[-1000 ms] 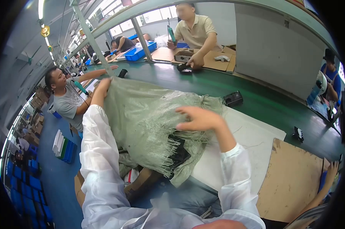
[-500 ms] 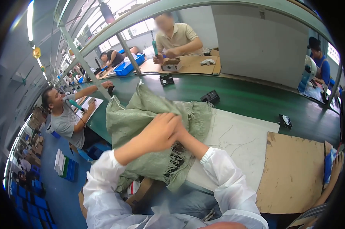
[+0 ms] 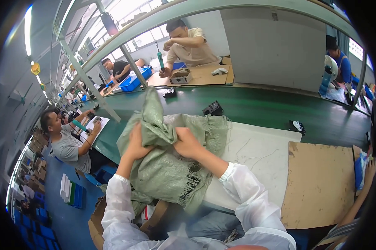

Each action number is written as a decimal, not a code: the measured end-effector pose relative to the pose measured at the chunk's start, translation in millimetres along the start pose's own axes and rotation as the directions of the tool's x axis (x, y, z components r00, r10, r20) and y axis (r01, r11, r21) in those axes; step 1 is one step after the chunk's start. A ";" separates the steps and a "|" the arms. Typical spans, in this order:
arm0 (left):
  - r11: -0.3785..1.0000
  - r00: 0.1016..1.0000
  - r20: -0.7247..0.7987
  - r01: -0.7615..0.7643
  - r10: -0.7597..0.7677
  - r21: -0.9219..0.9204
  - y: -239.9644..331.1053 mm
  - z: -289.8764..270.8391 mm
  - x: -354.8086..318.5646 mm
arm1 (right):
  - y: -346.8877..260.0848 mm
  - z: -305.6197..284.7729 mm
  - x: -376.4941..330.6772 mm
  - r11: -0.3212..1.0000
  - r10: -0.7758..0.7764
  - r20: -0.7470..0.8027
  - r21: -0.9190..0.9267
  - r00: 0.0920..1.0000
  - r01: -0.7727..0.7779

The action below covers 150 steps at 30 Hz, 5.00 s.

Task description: Assembling electronic components by fitting parts together and using an electric screwdriver.

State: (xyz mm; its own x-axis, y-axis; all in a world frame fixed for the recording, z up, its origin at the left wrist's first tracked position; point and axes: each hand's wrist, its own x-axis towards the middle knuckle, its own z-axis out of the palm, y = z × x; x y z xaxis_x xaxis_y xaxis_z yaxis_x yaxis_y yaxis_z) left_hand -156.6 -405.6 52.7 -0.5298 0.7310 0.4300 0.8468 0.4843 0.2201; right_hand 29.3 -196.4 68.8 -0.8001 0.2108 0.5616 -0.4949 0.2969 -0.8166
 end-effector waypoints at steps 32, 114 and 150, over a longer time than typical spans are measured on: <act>0.970 0.776 -0.582 0.202 -0.243 -0.135 -29.1 -133.1 122.7 | 45.9 38.4 -46.3 0.671 0.137 0.517 -0.676 0.845 0.305; 0.299 0.756 -0.457 -0.351 -0.469 -0.888 294.9 62.9 159.3 | 64.6 -235.8 -49.3 0.526 0.625 -0.315 -0.505 0.714 -0.684; -0.091 0.804 -0.251 -0.352 -0.540 -0.932 274.1 59.7 151.3 | 27.8 -196.9 -16.1 0.942 0.314 -0.376 0.006 0.872 -0.336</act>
State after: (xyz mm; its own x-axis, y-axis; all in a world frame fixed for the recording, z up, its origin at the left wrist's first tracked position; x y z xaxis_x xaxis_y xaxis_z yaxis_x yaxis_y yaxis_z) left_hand -7.5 -133.6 125.9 -0.8709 0.2055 0.4464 0.1536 -0.7490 0.6445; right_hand 95.2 -8.2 63.3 -0.7255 0.6271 0.2836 -0.1989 0.2035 -0.9587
